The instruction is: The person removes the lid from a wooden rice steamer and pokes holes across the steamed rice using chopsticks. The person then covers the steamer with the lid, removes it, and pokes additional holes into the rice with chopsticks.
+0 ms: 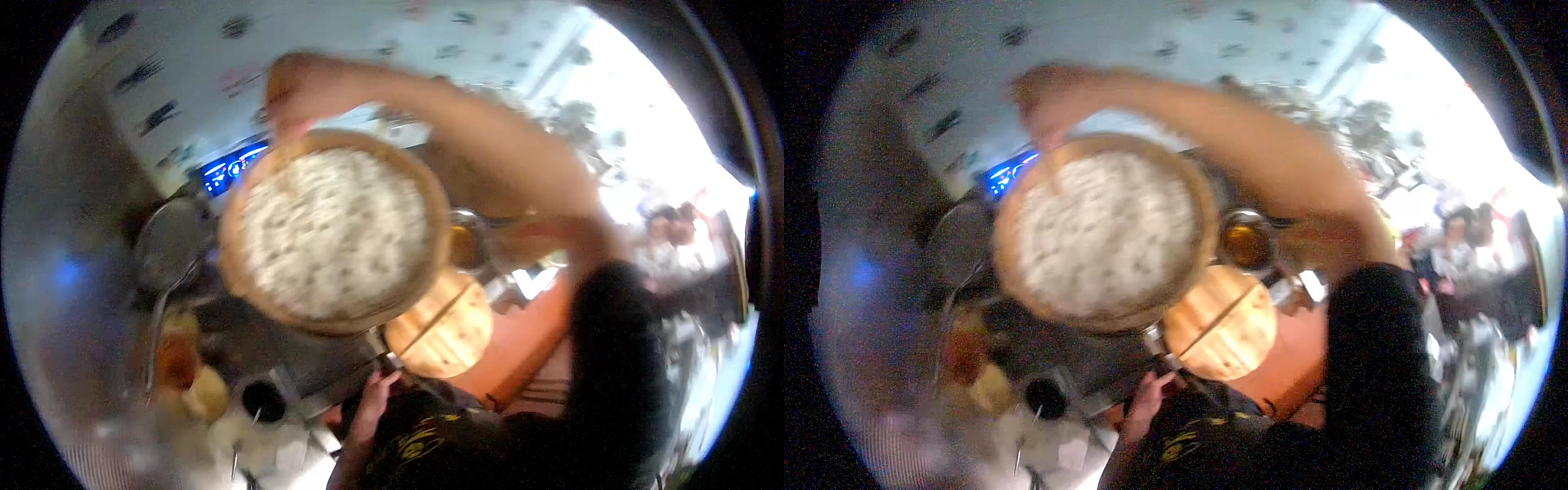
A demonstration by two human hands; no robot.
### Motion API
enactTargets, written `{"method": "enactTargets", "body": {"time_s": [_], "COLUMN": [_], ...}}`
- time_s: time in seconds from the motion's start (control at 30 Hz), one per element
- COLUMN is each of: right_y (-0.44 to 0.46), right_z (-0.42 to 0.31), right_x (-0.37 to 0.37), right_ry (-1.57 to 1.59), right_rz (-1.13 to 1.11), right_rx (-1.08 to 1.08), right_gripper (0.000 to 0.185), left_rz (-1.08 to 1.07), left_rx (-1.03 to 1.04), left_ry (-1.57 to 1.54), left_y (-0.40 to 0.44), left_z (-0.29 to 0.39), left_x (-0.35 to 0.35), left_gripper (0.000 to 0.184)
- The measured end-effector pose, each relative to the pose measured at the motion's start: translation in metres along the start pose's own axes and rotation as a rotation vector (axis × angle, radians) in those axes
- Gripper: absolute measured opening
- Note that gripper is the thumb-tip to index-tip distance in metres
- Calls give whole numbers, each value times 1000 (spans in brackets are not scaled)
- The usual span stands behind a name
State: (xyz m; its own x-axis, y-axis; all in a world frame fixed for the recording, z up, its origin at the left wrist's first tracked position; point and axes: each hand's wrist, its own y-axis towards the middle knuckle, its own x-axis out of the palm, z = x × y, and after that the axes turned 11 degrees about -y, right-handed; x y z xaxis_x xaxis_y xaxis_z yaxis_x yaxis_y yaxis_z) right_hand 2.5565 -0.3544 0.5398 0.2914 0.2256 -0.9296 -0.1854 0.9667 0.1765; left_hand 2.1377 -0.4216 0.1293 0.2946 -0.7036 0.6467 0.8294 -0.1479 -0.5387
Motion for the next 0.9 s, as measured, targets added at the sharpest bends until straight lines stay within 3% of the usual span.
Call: {"method": "enactTargets", "body": {"time_s": [0.03,0.07,0.1,0.13,0.17,0.2,0.3,0.4,0.53,0.9], "right_y": [1,0,3,6,8,10,28,44,56,57], "right_z": [-6,-7,-13,-21,-26,-20,-4,-3,-7,-10], "right_x": [27,65,88,106,130,149,158,80,90,63], "right_ry": [-94,-158,-58,38,117,104,-89,-46,-64,-29], "right_rz": [39,53,-36,-114,-177,-216,-329,-487,-505,-568], "right_rx": [-29,-27,125,290,456,499,262,299,142,123], "right_gripper": [30,30,37,46,56,52,41,44,49,45], "left_rz": [-72,-73,-76,-193,-69,37,137,143,111,60], "left_rx": [-60,48,-118,162,-189,-209,-291,-240,-250,-257], "left_ry": [-71,247,42,310,-66,-63,14,78,53,32], "left_y": [-1,-12,-12,-12,0,4,4,2,6,6], "left_z": [2,27,27,27,6,-1,5,10,9,8], "left_x": [0,16,19,12,0,-4,-6,4,3,-2], "left_gripper": [20,18,17,13,14,18,22,26,27,30]}}
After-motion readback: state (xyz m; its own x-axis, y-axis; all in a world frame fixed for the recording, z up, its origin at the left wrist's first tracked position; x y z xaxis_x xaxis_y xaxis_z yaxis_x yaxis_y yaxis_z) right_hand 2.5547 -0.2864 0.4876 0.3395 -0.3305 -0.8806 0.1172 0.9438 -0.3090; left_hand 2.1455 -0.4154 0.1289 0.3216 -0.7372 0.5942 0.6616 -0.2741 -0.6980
